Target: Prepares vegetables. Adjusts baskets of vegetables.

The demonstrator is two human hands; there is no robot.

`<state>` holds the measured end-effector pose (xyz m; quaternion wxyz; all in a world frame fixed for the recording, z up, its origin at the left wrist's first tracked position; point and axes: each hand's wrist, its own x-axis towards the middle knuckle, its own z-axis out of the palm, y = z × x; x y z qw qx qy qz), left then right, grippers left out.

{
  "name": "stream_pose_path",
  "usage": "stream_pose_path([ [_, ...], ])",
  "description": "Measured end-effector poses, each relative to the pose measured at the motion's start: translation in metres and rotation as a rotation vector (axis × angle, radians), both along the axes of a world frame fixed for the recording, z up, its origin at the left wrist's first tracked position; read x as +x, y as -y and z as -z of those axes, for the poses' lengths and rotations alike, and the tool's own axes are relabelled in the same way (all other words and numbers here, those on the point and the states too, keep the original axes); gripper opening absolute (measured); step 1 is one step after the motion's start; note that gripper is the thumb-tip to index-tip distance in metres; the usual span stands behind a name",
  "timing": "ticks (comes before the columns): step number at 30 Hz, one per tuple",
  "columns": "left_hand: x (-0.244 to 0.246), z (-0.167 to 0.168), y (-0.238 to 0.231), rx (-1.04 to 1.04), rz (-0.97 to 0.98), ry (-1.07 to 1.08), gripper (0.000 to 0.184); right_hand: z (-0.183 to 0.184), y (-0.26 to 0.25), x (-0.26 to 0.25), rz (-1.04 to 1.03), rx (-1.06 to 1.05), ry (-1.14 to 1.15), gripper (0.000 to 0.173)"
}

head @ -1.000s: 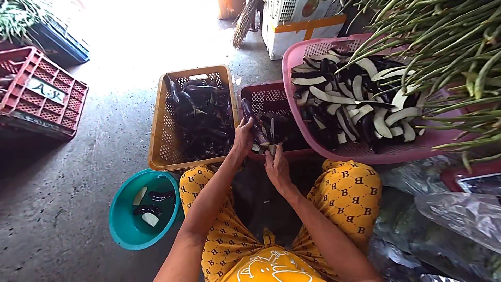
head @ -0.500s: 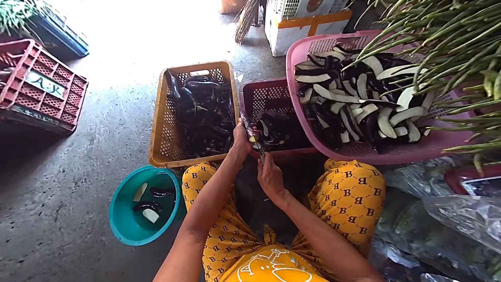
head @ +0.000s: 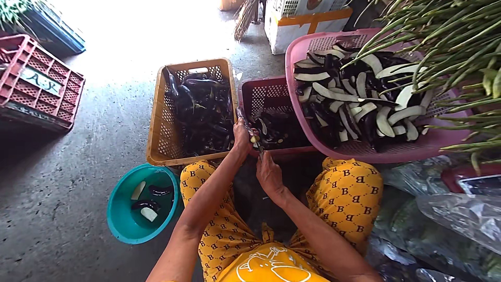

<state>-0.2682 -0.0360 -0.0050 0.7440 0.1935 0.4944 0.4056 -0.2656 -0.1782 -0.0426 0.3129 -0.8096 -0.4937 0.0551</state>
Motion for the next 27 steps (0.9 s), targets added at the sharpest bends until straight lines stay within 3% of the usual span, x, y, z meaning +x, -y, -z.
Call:
stream_pose_path([
  [9,-0.016,0.018,0.009,0.105,0.146,-0.122,0.04,-0.008,-0.005,0.0,0.004,-0.128,-0.104,0.031],
  [15,0.001,0.007,0.014,0.041,0.093,-0.095,0.034,-0.01,-0.011,0.004,-0.004,-0.248,-0.173,0.032],
  [23,-0.004,0.005,0.015,0.088,0.116,-0.127,0.041,-0.008,-0.009,0.002,0.01,-0.265,-0.172,0.035],
  [27,0.005,0.013,0.019,0.107,0.135,-0.151,0.042,-0.008,-0.021,0.009,0.001,-0.418,-0.204,0.039],
])
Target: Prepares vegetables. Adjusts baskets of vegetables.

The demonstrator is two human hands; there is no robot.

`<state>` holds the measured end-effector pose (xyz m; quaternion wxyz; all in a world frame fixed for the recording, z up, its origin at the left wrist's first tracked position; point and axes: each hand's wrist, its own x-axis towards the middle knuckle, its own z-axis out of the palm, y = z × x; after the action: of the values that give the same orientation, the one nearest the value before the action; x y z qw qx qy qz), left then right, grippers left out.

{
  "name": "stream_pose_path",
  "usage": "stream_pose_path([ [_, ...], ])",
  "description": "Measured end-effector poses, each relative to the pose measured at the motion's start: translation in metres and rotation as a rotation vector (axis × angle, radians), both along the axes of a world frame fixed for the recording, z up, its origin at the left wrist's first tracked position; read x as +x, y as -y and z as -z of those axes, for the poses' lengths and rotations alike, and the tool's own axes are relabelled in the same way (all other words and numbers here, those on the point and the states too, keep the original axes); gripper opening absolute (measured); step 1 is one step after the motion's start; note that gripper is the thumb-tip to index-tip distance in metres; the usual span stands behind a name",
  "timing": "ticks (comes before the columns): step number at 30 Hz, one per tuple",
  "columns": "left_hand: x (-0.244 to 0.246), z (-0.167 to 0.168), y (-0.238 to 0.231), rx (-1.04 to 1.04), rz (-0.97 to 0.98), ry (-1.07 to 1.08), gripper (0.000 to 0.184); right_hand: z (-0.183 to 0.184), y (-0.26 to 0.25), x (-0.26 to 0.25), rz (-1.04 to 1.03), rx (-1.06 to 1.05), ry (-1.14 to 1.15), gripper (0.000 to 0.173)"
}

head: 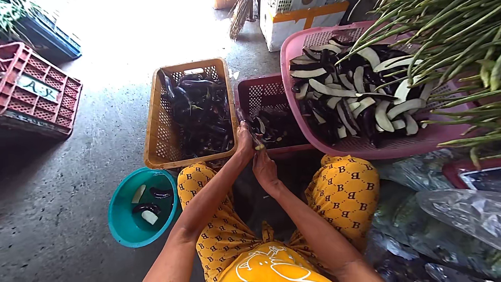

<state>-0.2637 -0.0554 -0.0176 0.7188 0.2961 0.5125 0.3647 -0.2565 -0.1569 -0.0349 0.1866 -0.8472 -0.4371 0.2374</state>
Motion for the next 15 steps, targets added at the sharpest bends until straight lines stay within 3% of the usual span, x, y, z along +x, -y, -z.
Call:
stream_pose_path([
  [4,-0.002,0.001,-0.001,-0.022,0.007,0.079,0.041,0.006,0.001,0.003,0.011,0.059,0.019,0.038],
  [8,-0.011,0.003,-0.037,-0.026,-0.028,0.152,0.062,0.002,0.012,0.0,-0.012,0.198,0.05,0.035],
  [12,-0.01,0.005,-0.043,0.031,-0.044,0.077,0.049,0.004,0.014,-0.005,-0.019,0.269,0.088,0.033],
  [15,-0.008,0.0,-0.033,0.043,-0.092,0.014,0.049,0.007,0.014,-0.006,-0.026,0.215,0.081,0.035],
])
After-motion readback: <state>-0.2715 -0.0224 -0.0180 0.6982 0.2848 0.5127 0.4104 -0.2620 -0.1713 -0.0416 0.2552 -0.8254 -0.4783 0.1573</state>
